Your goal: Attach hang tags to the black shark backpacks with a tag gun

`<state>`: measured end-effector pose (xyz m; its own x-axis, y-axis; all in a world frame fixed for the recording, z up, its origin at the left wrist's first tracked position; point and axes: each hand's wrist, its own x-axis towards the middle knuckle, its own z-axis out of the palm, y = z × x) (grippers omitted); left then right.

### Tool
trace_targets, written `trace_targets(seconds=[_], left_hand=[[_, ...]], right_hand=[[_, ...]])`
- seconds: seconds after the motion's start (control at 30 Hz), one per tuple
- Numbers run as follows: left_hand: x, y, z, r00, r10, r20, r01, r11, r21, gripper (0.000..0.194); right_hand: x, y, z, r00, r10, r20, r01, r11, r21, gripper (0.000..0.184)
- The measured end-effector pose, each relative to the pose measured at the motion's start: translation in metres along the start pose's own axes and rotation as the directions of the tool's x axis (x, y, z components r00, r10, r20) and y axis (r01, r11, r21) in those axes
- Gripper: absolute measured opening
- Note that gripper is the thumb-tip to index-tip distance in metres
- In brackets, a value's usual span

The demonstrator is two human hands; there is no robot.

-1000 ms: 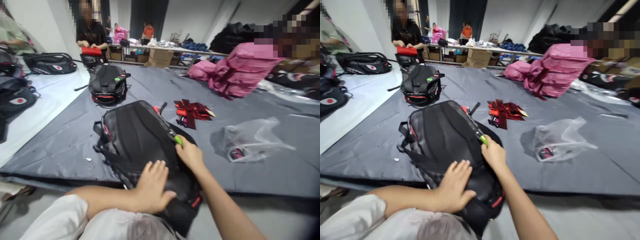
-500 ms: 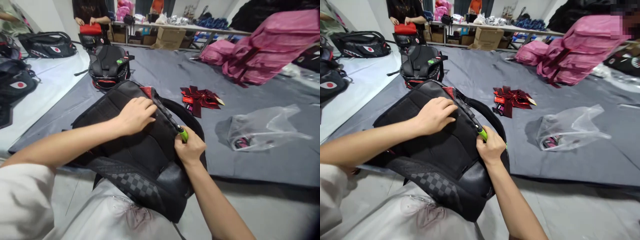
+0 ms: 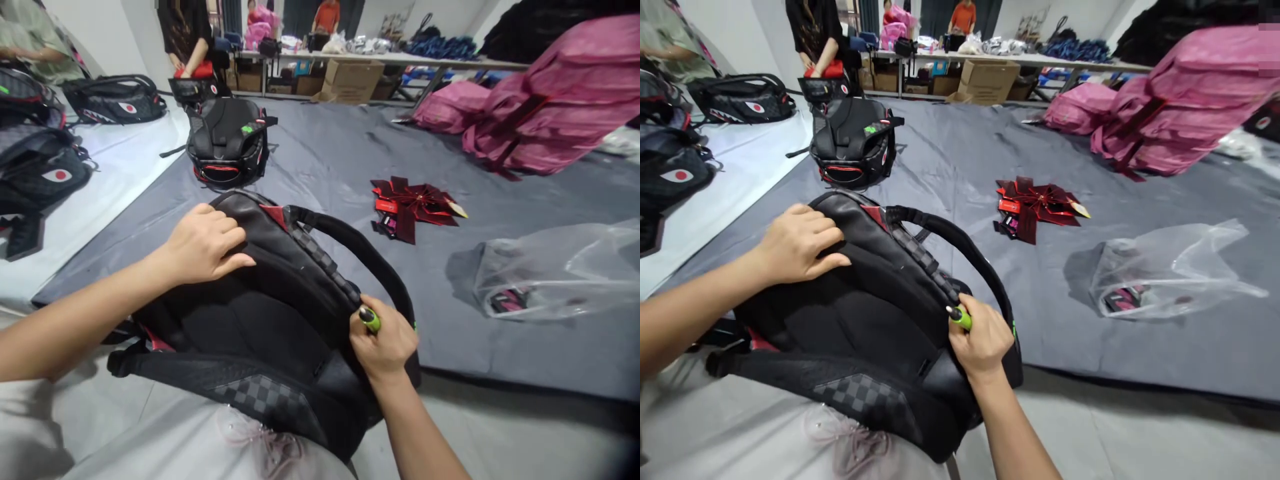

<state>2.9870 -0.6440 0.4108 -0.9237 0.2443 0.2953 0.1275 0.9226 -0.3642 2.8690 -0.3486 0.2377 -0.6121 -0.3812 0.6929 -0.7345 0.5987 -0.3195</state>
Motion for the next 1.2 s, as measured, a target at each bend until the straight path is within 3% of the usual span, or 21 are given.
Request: trace_targets(seconds=[0.07,0.23,0.3,0.43,0.53,0.67,0.77,0.83,0.93,1.03,1.1,1.2], left_hand=[[0.003,0.007,0.001,0.999,-0.043,0.002,0.043,0.999,-0.012,0.055],[0.040,0.057,0.020,0.990,-0.093,0.105,0.103,0.990,-0.094,0.051],[0.050,0.069,0.033,0.980,-0.144,0.136,0.159,0.981,-0.109,0.048],[0.047,0.076,0.059,0.986,-0.161,0.034,0.164,0.969,-0.182,0.023],[0.034,0.079,0.068,0.983,-0.167,-0.079,0.146,0.965,-0.219,0.013],[0.026,0.085,0.066,0.974,-0.193,-0.122,0.158,0.954,-0.254,0.014],[0.023,0.088,0.063,0.967,-0.189,-0.171,0.139,0.953,-0.269,0.016],[0.021,0.089,0.062,0.959,-0.179,-0.219,0.121,0.960,-0.254,0.018],[0.017,0.090,0.061,0.954,-0.136,-0.267,0.077,0.972,-0.221,0.019],[0.016,0.090,0.061,0.954,-0.096,-0.284,0.038,0.979,-0.202,0.014],[0.015,0.090,0.061,0.957,-0.086,-0.277,0.031,0.979,-0.200,0.012],[0.015,0.089,0.061,0.961,-0.084,-0.264,0.030,0.978,-0.205,0.012]], right_hand=[[0.011,-0.008,-0.003,0.997,0.040,0.066,-0.043,0.998,0.048,0.024],[0.064,-0.032,-0.025,0.996,0.075,0.056,-0.087,0.963,0.257,0.033],[0.083,-0.035,-0.031,0.980,0.111,0.164,-0.167,0.907,0.386,0.044],[0.109,-0.025,-0.025,0.899,0.017,0.438,-0.316,0.718,0.620,0.057],[0.119,-0.019,-0.020,0.786,-0.073,0.614,-0.507,0.491,0.708,0.054],[0.133,-0.021,-0.015,0.692,-0.170,0.702,-0.671,0.205,0.712,0.048],[0.137,-0.025,-0.008,0.666,-0.224,0.711,-0.708,0.109,0.698,0.052],[0.134,-0.029,-0.003,0.705,-0.182,0.686,-0.680,0.104,0.726,0.044],[0.125,-0.039,0.004,0.810,-0.023,0.586,-0.575,0.171,0.800,0.029],[0.115,-0.049,0.008,0.882,0.100,0.461,-0.465,0.352,0.813,0.027],[0.111,-0.053,0.009,0.915,0.107,0.389,-0.389,0.490,0.780,0.027],[0.109,-0.055,0.009,0.935,0.091,0.344,-0.327,0.602,0.729,0.023]])
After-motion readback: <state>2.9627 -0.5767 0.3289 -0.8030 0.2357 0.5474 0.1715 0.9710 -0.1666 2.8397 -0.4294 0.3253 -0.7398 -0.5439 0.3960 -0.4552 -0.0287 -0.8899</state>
